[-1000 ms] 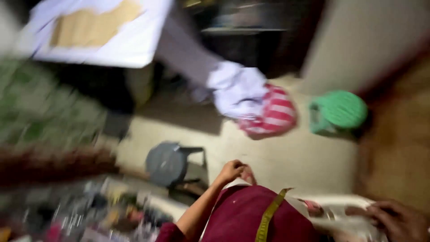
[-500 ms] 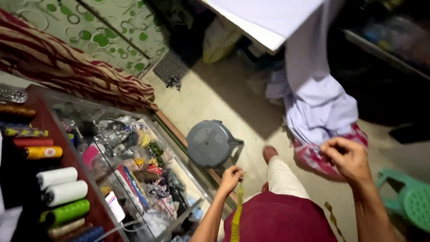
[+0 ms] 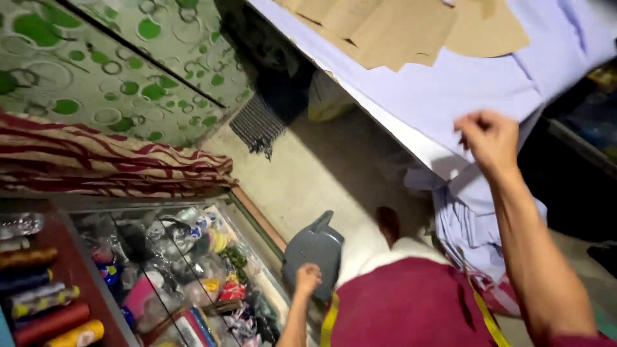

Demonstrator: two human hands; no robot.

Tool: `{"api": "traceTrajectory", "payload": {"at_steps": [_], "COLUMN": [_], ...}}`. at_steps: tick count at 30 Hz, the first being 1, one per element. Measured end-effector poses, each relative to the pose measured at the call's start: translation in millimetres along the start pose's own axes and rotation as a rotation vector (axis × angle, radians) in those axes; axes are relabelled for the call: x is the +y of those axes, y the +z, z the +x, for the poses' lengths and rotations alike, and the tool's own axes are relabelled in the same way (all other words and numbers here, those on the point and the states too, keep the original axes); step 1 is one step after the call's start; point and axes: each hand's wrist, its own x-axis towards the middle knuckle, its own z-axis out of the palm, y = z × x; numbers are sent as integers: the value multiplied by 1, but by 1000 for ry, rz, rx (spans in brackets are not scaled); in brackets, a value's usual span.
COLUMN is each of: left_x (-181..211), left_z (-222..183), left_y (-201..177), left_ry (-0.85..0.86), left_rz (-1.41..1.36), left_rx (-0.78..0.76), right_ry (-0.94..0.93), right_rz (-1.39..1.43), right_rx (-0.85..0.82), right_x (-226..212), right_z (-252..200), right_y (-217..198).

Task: A person is laying out paper garment patterns on white fabric and using a yellow measuring tape to check the dimensions of the pattern pieces.

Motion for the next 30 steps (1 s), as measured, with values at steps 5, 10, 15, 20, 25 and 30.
{"api": "traceTrajectory", "payload": {"at_steps": [5, 10, 15, 20, 25, 30], "left_x": [67, 176, 361, 577, 773, 855], "left_z": [59, 167, 267, 297, 286, 341], "left_y": [-46, -83, -114, -126, -95, -23], "left_ry": [-111, 170, 460, 757, 1130, 1244], "left_rz": [-92, 17, 366, 359, 360, 389], "left_rx": [120, 217, 253, 237, 163, 156], "right_ry": [-20, 51, -120, -26, 237, 142], "right_rz": [59, 45, -294, -500, -416, -325], "right_rx": [25, 145, 220, 275, 256, 263], "right_x": [-8, 5, 56, 70, 25, 42], "right_z": [133, 241, 311, 334, 323, 320], "right_y": [68, 133, 166, 187, 205, 210]}}
